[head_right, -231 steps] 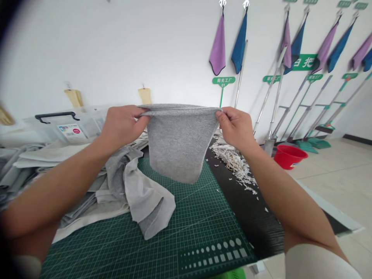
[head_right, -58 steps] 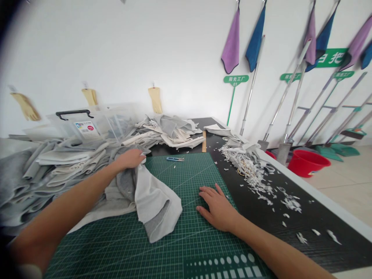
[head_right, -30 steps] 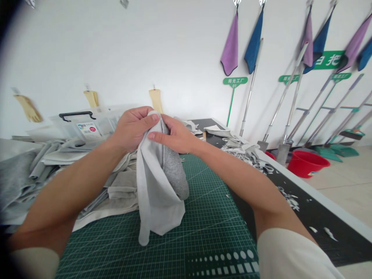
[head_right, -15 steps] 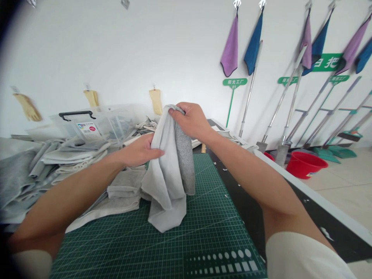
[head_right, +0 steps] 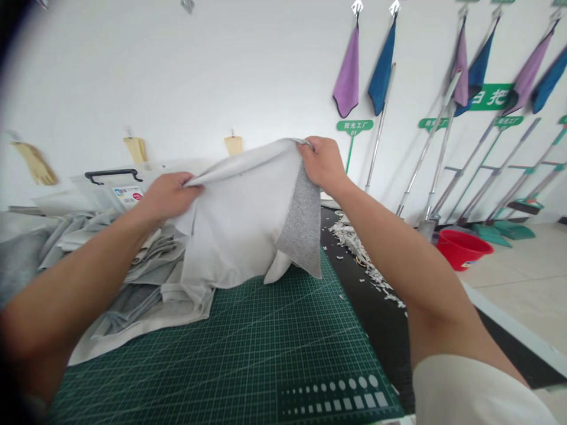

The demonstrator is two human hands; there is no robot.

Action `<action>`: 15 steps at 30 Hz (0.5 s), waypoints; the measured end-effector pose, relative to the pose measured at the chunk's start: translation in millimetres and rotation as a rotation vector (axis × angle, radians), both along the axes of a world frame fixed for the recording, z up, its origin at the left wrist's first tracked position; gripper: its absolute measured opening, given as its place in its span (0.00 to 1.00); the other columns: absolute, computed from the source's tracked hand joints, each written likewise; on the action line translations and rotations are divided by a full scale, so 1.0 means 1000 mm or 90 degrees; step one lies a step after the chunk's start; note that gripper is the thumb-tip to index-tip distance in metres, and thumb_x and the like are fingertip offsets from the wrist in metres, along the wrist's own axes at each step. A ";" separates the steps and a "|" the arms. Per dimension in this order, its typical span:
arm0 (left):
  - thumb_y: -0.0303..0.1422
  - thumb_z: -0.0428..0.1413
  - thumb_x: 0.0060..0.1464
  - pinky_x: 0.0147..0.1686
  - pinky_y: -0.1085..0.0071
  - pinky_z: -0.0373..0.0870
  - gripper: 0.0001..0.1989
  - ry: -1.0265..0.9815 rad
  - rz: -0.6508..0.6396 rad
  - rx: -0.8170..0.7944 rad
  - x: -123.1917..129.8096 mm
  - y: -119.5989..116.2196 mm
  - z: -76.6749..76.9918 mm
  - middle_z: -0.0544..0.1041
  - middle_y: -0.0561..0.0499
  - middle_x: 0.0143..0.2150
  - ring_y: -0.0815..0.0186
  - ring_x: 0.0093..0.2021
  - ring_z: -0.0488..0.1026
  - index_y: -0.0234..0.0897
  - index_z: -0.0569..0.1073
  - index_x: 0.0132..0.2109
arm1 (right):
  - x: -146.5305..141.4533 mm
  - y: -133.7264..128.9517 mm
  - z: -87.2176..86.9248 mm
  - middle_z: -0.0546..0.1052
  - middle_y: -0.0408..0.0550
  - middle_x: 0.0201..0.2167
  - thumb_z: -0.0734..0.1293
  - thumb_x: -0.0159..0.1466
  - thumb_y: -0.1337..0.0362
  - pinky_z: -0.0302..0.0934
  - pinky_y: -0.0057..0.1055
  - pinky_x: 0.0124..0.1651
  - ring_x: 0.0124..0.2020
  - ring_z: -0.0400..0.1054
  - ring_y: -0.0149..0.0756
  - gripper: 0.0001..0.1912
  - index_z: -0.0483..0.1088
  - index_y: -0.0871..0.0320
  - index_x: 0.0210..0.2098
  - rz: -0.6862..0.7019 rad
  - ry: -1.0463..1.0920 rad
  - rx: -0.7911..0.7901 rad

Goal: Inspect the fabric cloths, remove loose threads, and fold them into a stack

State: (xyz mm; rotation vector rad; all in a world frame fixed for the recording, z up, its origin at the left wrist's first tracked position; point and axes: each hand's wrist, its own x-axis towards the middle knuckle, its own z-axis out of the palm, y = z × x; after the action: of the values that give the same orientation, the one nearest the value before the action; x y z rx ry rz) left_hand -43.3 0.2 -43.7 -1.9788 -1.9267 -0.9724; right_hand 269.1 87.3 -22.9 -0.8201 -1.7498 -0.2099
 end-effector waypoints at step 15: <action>0.30 0.51 0.52 0.30 0.75 0.59 0.10 -0.155 0.113 0.464 -0.016 0.003 0.035 0.72 0.51 0.32 0.72 0.32 0.64 0.27 0.72 0.38 | 0.006 -0.033 -0.015 0.75 0.48 0.35 0.56 0.60 0.68 0.57 0.30 0.36 0.34 0.67 0.37 0.15 0.69 0.60 0.43 0.085 -0.305 -0.085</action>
State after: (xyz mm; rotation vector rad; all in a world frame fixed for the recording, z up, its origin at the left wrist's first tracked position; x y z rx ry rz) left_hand -58.9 3.4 -8.2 -1.3004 -1.4893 -1.6229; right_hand 274.7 54.8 -38.2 -0.7861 -2.2810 -0.2142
